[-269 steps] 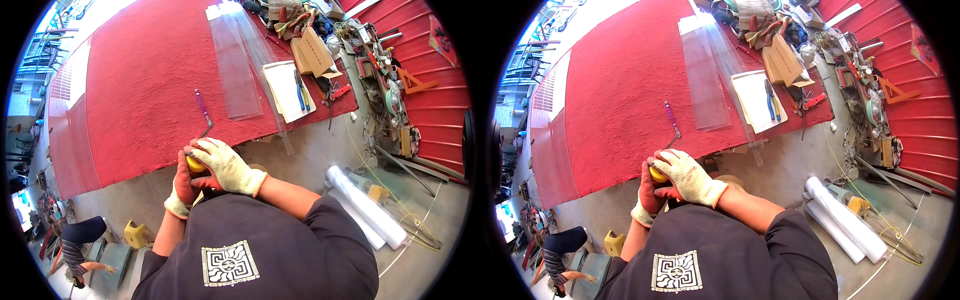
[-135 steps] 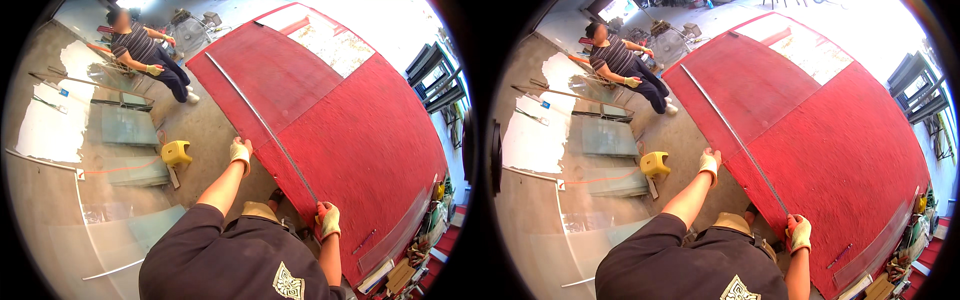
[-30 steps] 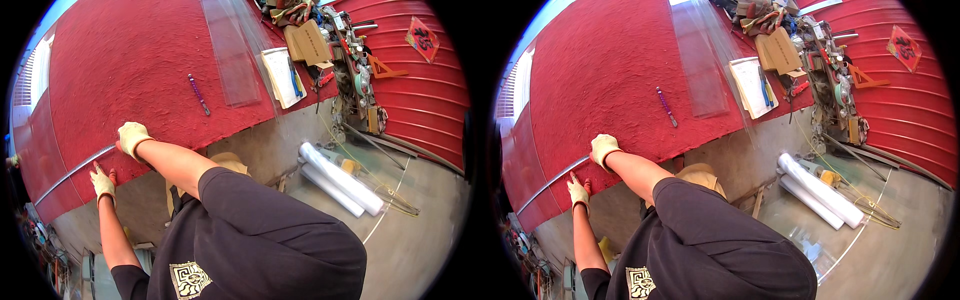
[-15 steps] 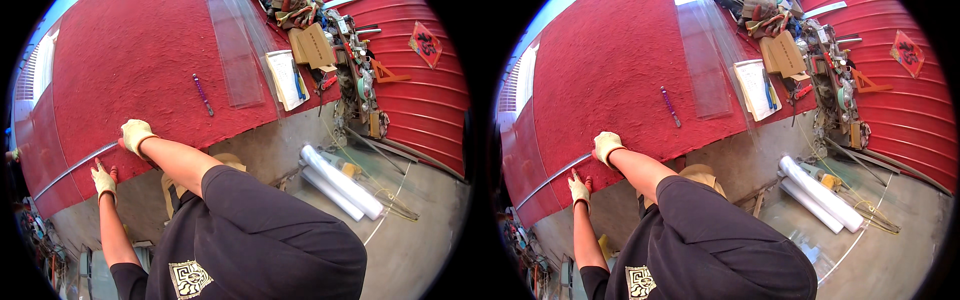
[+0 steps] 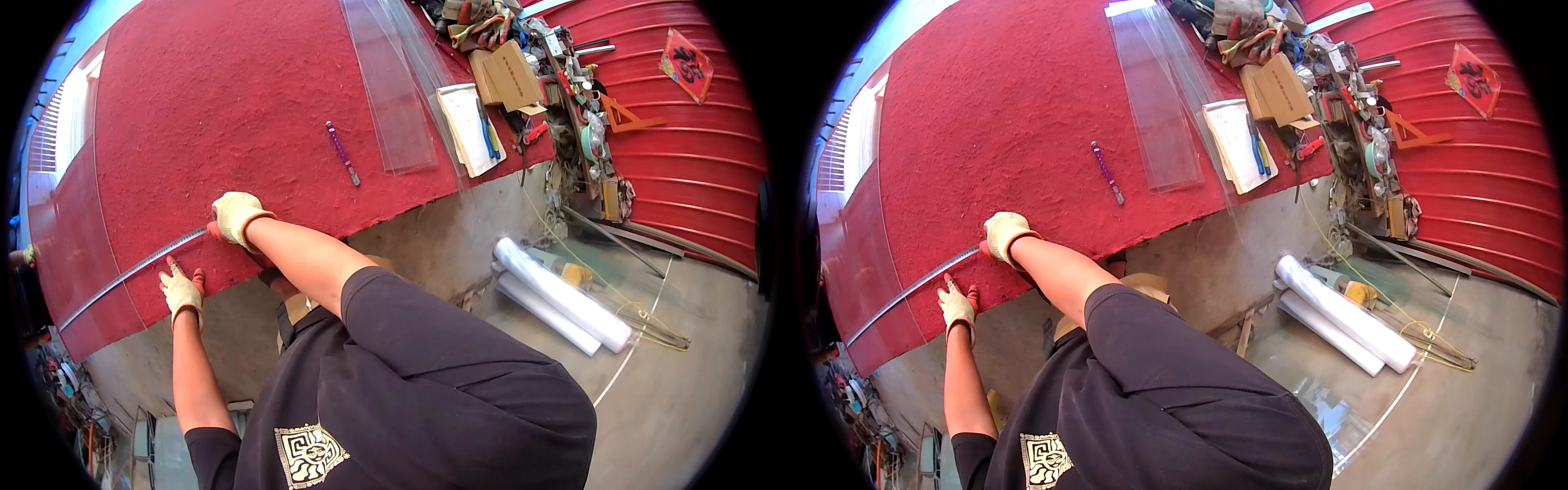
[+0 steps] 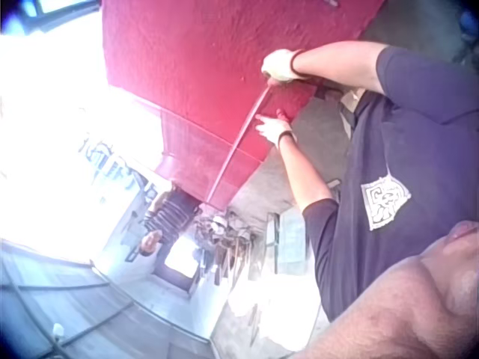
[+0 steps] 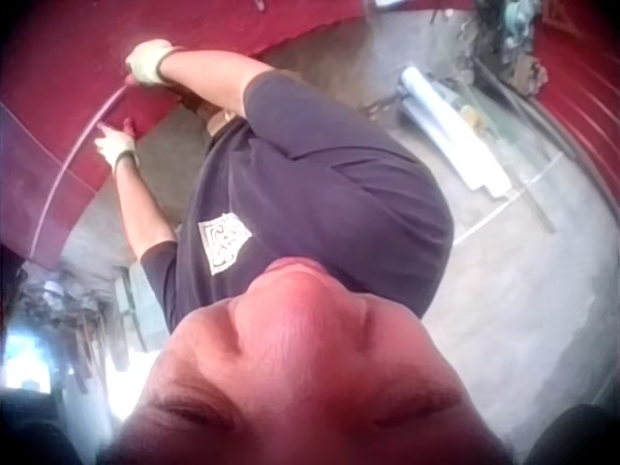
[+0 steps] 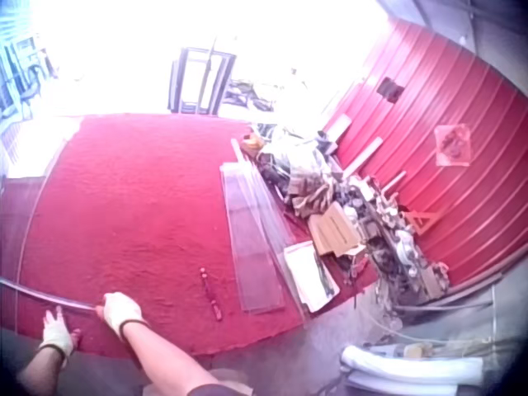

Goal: The person measures a large pane of glass on a table using a tape measure and a long straight edge, then writes on a notepad with a pen. They place a wooden frame template on the glass and use the tape measure to check the alignment and dimensions.

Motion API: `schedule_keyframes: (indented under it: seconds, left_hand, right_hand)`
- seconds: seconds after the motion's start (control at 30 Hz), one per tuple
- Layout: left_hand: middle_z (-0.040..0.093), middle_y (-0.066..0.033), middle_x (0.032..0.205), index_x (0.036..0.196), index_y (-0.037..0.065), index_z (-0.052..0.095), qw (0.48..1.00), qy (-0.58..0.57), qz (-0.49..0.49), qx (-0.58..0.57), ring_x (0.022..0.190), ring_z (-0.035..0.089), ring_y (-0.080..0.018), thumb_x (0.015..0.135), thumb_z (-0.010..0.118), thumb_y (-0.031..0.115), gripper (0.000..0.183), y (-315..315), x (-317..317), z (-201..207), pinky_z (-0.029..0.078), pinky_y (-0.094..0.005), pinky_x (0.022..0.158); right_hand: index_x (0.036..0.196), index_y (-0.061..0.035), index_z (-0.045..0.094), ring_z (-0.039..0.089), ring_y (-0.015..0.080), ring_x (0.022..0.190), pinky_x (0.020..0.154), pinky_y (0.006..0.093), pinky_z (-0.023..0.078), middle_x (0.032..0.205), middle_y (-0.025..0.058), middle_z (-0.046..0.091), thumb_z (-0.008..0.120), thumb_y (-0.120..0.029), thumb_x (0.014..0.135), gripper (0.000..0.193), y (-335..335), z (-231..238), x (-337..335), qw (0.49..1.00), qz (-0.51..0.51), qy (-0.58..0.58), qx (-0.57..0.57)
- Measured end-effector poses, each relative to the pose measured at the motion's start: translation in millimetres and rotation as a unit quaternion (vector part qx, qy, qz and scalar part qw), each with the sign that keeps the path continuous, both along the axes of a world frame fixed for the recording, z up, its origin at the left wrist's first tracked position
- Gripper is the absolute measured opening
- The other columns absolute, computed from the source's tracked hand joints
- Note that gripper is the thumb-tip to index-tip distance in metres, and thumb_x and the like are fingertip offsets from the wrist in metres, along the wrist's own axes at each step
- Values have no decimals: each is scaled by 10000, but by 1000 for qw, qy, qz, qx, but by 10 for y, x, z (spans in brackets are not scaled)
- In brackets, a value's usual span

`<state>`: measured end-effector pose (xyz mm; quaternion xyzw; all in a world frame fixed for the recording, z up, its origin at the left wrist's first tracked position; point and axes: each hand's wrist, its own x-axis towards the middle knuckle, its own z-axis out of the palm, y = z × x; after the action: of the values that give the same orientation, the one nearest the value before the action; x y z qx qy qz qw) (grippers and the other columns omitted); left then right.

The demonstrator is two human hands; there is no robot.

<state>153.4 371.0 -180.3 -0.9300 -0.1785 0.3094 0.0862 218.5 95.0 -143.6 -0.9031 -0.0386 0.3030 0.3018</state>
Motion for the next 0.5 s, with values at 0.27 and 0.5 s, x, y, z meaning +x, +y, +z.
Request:
schedule_keyframes:
  seconds: [0.27,0.5]
  left_hand:
    - [211,-253,1906,1881,351,104,1000,9,0,12,1720,296,-529,1056,766,601,1087,-28,37,21,398,-589,1362]
    - [226,-253,1898,1881,358,100,1000,12,2,16,1709,314,-536,1045,795,576,1109,1,56,-9,407,-593,1355]
  right_hand:
    - [1264,-135,876,816,394,1165,997,514,654,1232,187,849,819,-472,1009,426,6,-61,-20,1000,-11,-5,9]
    - [1279,-132,869,819,357,1209,1018,487,667,1281,176,848,834,-453,996,429,5,-36,-13,1000,-15,-9,11]
